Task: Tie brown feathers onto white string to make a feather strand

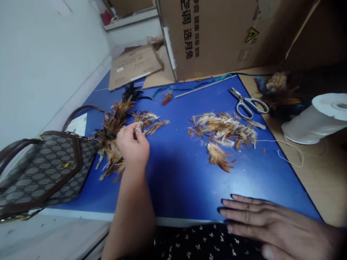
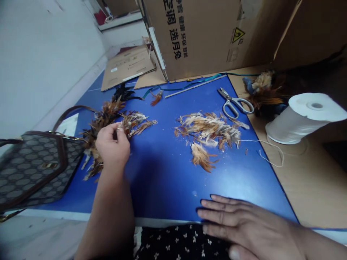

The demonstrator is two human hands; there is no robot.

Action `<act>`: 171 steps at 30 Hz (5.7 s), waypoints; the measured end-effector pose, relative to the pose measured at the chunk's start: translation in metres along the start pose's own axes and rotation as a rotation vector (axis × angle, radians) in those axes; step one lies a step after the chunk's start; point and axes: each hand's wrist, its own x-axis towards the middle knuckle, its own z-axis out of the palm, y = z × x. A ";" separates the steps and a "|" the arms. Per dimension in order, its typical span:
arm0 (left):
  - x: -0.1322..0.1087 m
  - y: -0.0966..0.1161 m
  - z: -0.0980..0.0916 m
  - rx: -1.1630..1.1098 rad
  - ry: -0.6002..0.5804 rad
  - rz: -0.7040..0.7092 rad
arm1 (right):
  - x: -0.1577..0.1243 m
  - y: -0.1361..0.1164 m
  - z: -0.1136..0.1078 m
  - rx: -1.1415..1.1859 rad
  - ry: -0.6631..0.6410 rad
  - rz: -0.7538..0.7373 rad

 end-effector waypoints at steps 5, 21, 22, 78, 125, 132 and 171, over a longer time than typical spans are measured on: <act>0.005 -0.008 0.001 0.208 -0.045 -0.085 | 0.055 0.032 -0.028 -0.137 -0.143 -0.102; -0.030 0.045 0.014 0.027 -0.099 0.225 | 0.109 0.011 -0.020 -0.054 -0.326 -0.353; -0.032 0.046 0.014 0.021 -0.106 0.236 | 0.111 0.017 -0.014 -0.064 -0.317 -0.342; -0.098 0.154 0.062 -1.203 -0.799 -0.629 | 0.137 0.063 -0.034 1.012 0.545 0.429; -0.111 0.139 0.072 -1.391 -0.788 -0.746 | 0.140 0.070 -0.025 0.851 0.752 0.517; -0.115 0.138 0.072 -1.331 -0.843 -0.667 | 0.135 0.069 -0.031 0.936 0.789 0.546; -0.117 0.136 0.070 -1.356 -0.810 -0.683 | 0.137 0.063 -0.029 1.144 0.541 0.626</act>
